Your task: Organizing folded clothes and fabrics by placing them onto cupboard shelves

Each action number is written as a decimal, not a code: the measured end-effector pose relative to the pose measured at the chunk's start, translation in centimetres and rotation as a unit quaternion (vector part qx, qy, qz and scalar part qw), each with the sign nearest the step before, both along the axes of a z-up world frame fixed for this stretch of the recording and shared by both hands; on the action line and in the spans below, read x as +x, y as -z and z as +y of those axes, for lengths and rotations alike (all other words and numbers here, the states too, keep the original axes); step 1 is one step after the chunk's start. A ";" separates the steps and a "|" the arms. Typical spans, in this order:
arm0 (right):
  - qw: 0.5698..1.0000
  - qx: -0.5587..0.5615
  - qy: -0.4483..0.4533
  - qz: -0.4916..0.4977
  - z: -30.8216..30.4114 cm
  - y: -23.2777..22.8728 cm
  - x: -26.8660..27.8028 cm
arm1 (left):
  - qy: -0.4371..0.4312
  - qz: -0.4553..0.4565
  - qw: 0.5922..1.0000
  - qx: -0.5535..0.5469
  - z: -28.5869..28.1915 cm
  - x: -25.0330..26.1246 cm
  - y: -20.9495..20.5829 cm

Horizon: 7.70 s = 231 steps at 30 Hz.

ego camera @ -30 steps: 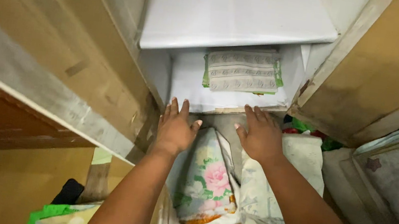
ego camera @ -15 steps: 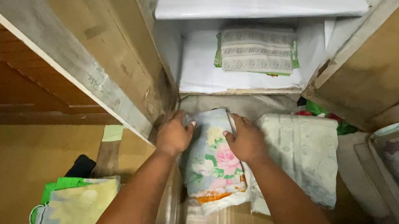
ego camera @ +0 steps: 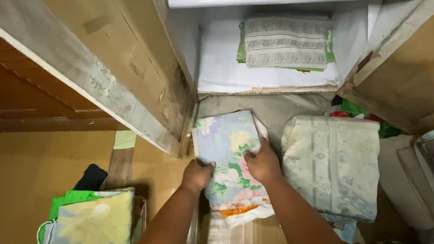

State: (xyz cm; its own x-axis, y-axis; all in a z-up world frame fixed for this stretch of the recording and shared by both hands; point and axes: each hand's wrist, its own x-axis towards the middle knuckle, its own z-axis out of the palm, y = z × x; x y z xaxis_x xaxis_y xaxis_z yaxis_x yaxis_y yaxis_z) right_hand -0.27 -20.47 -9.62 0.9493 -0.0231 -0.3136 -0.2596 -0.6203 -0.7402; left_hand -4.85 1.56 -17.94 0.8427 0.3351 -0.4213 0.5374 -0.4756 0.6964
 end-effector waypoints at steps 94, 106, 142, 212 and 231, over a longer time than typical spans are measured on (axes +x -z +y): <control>0.884 -0.340 -0.188 -0.260 -16.7 -5.0 -3.9 | 0.397 -0.254 0.873 0.129 -22.6 2.0 -9.2; 0.920 -0.318 -0.057 -0.223 -21.2 -0.9 -3.0 | 0.282 -0.105 0.942 0.151 -20.1 3.2 -3.3; 0.946 0.040 -0.016 -0.323 -32.3 -13.6 -1.2 | 0.338 -0.410 0.839 -0.121 -16.3 7.2 -21.2; 0.955 0.269 0.110 0.061 -35.0 -6.4 0.2 | 0.375 -0.337 0.861 0.061 -17.4 6.1 -12.8; 0.999 0.021 -0.006 -0.025 -37.6 -2.2 3.0 | 0.229 -0.135 0.960 -0.088 -17.5 6.8 -11.3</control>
